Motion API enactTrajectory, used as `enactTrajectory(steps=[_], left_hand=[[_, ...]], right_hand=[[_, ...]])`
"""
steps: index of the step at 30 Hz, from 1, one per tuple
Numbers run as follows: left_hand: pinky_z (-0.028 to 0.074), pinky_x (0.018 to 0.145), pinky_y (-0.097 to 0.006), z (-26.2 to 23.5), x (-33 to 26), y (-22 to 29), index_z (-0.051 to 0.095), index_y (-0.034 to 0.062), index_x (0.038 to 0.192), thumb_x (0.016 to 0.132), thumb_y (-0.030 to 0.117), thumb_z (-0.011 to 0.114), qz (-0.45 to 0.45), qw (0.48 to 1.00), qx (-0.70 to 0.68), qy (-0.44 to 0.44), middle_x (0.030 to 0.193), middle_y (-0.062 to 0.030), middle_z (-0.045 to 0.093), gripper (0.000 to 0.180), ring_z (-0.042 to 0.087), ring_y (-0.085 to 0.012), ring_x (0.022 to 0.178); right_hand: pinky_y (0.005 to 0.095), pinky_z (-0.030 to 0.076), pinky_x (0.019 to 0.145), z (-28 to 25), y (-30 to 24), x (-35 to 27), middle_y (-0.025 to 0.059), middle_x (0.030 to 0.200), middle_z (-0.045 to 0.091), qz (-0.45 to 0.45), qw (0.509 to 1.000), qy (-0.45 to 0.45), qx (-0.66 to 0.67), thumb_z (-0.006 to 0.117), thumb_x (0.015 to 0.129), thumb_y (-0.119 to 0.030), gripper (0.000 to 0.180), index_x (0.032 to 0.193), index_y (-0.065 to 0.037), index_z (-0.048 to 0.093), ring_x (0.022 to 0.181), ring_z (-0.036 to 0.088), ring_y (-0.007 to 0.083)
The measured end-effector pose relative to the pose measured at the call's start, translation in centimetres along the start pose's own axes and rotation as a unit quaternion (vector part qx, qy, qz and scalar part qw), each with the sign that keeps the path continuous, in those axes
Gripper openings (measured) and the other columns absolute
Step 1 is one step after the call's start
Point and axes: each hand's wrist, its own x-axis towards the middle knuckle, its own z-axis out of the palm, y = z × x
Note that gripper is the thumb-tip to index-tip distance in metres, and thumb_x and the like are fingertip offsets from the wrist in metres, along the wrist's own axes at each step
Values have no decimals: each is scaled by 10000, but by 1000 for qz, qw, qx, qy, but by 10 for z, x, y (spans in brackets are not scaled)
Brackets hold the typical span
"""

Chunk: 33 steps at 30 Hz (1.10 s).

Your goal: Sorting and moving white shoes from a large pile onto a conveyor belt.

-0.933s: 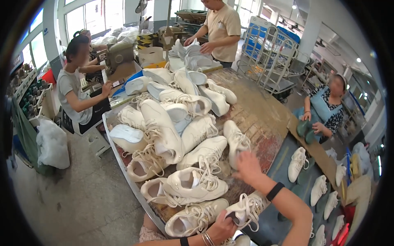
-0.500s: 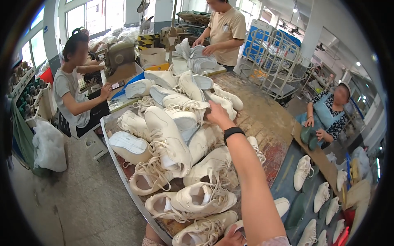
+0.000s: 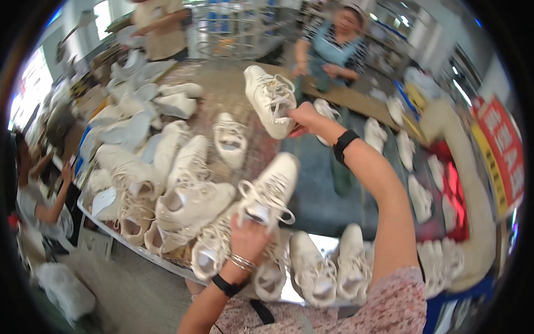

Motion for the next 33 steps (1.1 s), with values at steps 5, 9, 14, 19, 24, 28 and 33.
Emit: enactTrajectory(steps=[5,9,14,19,24,28,33], left_hand=[[348,947,-515,9,11,21,682,104,713,726,348,729,3,997,15,72,681,-30,643,249,595,-187,733],[351,942,-497,8,9,30,672,93,656,711,339,740,11,996,59,68,622,-37,631,260,596,-202,664],[335,968,-485,3,2,30,676,93,670,734,368,719,-11,994,105,41,610,-51,629,286,607,-210,669],[334,972,-496,5,4,38,673,99,667,757,391,697,-13,995,99,14,618,-67,633,306,614,-223,684],[321,997,-528,15,8,30,674,102,682,776,400,672,-22,989,145,7,701,-86,667,313,634,-243,789],[353,974,-522,10,8,33,660,58,661,769,374,688,-6,989,141,36,681,-112,658,335,623,-275,750],[345,986,-518,5,2,41,661,41,667,776,344,692,2,991,129,40,687,-110,660,323,611,-268,750]], right_hand=[[383,581,469,-88,133,-59,221,780,670,94,989,98,53,595,838,-187,319,967,104,622,573,678,305],[409,578,524,-73,217,-84,264,757,668,119,980,141,71,613,771,-126,272,830,139,634,589,680,366],[390,562,535,-39,273,-103,222,699,668,78,969,232,-30,532,822,-179,288,804,75,666,557,675,322],[419,559,670,-54,268,-122,211,736,674,115,978,131,-116,482,851,-285,386,815,49,672,662,688,322],[449,535,713,-24,224,-188,171,1051,638,-137,925,107,-338,570,832,-288,292,998,-57,634,854,644,364],[477,464,855,49,243,-226,164,1239,541,-505,808,146,-265,610,812,-336,336,1038,-89,635,1065,550,354],[434,391,872,100,282,-234,114,1128,583,-374,870,-12,-320,557,781,-232,259,910,-50,688,1167,458,279]])
